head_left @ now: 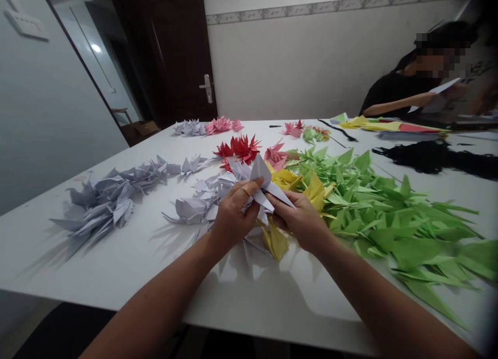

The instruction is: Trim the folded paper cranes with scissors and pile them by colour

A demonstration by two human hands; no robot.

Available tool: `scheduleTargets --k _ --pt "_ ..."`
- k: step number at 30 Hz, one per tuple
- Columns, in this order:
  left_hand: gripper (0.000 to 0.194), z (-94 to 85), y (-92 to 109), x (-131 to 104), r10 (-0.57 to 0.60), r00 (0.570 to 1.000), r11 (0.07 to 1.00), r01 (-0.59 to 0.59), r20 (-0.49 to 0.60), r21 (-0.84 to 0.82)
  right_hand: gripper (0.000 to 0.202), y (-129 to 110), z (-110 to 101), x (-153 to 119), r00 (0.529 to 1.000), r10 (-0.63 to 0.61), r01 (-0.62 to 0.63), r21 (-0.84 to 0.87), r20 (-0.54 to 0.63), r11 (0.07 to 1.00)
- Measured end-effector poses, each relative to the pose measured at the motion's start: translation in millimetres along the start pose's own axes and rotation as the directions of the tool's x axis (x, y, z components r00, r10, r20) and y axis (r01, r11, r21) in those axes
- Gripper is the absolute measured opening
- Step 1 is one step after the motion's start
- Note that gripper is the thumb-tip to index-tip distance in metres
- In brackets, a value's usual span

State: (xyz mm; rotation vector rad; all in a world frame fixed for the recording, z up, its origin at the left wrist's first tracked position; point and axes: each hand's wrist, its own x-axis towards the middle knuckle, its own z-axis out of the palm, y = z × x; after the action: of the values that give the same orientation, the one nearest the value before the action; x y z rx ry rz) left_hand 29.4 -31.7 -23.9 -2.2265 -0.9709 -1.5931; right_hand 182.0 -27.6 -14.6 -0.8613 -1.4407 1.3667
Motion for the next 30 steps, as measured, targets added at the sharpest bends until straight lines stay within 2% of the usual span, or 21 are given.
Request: scheduleTargets --k 9,12,14,16,19,23,25,30 --pt "0.04 -0.8 1 1 -0.002 1.0 1.0 0.002 0.014 0.021 0.041 0 2 0 1.0 0.015 -0.015 0.039 0.005 0.999" --pt "0.04 -0.5 0 0 -0.02 1.0 1.0 0.02 0.006 -0.017 0.04 1 2 1 1.0 -0.003 0.003 0.042 0.003 0.999" --pt "0.039 0.0 -2 -1 -0.067 0.998 0.995 0.067 0.0 -0.08 0.039 1 2 1 1.0 -0.015 0.014 0.046 0.007 0.999" --pt "0.038 0.9 -5 -2 -0.162 0.987 0.974 0.159 -0.005 -0.164 0.039 -1 2 1 1.0 -0.023 0.022 0.049 0.021 0.999" --pt "0.036 2.3 -8 -2 -0.376 0.927 0.877 0.349 -0.019 -0.329 0.04 -7 1 0 0.999 -0.048 0.047 0.056 0.014 0.997" --pt "0.034 2.2 -8 5 -0.635 0.772 0.658 0.551 0.014 -0.514 0.037 -15 -4 0 0.986 -0.13 0.14 0.097 -0.105 0.985" --pt "0.032 2.2 -6 8 -0.697 0.715 0.559 0.587 0.051 -0.585 0.035 -15 -7 2 0.973 -0.156 0.176 0.111 -0.171 0.978" --pt "0.029 4.5 -1 10 -0.738 0.649 0.334 0.59 0.186 -0.735 0.034 -9 -11 8 0.963 -0.141 0.163 0.079 -0.229 0.983"
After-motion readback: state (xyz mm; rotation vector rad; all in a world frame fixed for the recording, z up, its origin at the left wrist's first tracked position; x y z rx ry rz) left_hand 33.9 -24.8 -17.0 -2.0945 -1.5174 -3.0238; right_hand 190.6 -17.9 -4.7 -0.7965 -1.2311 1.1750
